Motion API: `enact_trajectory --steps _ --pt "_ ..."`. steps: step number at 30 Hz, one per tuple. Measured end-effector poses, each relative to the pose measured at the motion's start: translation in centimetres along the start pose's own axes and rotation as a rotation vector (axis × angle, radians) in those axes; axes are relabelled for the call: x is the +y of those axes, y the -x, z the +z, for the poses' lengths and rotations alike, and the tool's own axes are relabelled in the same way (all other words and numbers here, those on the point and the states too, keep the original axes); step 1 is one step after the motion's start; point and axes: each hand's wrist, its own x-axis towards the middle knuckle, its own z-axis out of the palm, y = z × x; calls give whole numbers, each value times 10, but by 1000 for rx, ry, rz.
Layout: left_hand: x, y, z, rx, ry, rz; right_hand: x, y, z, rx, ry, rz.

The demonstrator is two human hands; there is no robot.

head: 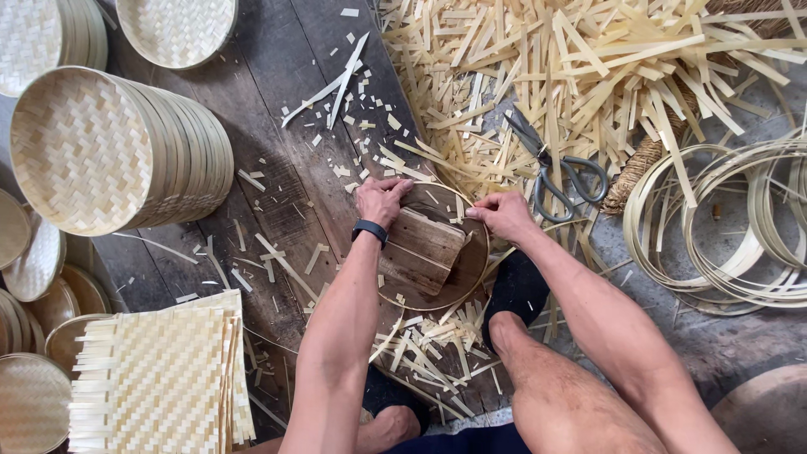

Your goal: The person weaves thin bamboo strips into a circular basket base, fits a pre-made bamboo rim onto the woven material, and trims the excess strips with shears.

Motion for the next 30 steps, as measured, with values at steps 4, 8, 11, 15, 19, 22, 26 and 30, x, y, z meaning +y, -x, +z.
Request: enact_trajectory --steps 4,8,11,15,19,22,26,30 --pt "2 1 3 38 4 10 -9 0 1 32 54 143" --pt "2 7 5 91 -171 88 -12 10 2 74 19 108" --pt "-22 18 -1 307 -181 367 -3 18 -2 68 26 18" --pt "-84 48 -33 317 -67 58 27 30 2 -77 -272 101" --pt "-112 53 -56 4 379 -220 38 28 8 -49 -462 129" --pt "-110 45 -59 -10 433 -227 34 25 7 -34 -464 187" --pt "-93 50 -59 92 245 -240 22 28 11 33 -431 177" --pt "-81 58 -67 59 445 -341 10 49 0 -3 -480 134"
